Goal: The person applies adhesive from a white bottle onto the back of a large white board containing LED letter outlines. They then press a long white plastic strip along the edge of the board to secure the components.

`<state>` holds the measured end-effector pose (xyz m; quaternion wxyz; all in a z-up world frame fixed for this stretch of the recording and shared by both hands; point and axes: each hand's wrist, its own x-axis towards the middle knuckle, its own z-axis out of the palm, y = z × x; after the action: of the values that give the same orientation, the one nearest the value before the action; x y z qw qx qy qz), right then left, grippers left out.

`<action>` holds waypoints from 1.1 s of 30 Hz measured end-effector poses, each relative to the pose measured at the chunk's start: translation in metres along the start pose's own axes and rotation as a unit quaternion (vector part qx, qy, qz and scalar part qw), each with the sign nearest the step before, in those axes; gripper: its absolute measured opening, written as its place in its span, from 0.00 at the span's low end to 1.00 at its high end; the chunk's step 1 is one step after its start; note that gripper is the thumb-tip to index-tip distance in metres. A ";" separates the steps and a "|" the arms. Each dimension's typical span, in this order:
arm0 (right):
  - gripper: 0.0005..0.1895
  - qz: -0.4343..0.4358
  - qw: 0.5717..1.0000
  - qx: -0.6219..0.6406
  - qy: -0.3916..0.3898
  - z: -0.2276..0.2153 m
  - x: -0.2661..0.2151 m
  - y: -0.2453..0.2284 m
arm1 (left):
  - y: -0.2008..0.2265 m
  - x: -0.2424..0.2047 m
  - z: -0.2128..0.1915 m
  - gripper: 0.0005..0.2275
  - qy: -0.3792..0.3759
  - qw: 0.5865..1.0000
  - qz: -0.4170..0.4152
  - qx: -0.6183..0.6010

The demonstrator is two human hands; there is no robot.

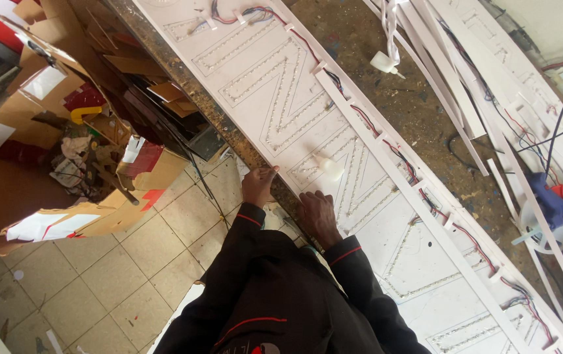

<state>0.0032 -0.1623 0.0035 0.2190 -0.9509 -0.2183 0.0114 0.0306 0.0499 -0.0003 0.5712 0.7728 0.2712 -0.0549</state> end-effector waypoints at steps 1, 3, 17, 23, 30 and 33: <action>0.11 0.003 1.000 0.000 0.001 0.004 0.000 0.003 | 0.001 0.000 0.000 0.30 -0.002 1.000 0.001 0.001; 0.13 0.001 1.000 -0.023 -0.018 0.013 -0.001 0.008 | 0.002 -0.002 -0.001 0.29 -0.002 1.000 0.015 -0.004; 0.11 0.016 0.995 -0.081 -0.064 0.014 0.001 0.007 | 0.000 -0.019 0.026 0.09 -0.001 0.933 0.329 0.146; 0.12 0.014 0.987 -0.136 -0.089 0.002 0.008 -0.007 | 0.002 -0.019 0.024 0.03 -0.139 0.760 0.530 0.349; 0.13 0.046 0.990 -0.107 -0.074 -0.013 0.003 -0.023 | 0.001 0.000 0.029 0.05 -0.249 0.731 0.502 0.390; 0.17 0.039 0.989 -0.126 -0.061 0.001 0.001 -0.013 | 0.016 -0.010 0.022 0.08 -0.277 0.758 0.480 0.343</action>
<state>-0.0018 -0.1505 0.0079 0.0832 -0.9763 -0.1934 0.0504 0.0344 0.0231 0.0101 0.2694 0.8971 -0.3423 -0.0743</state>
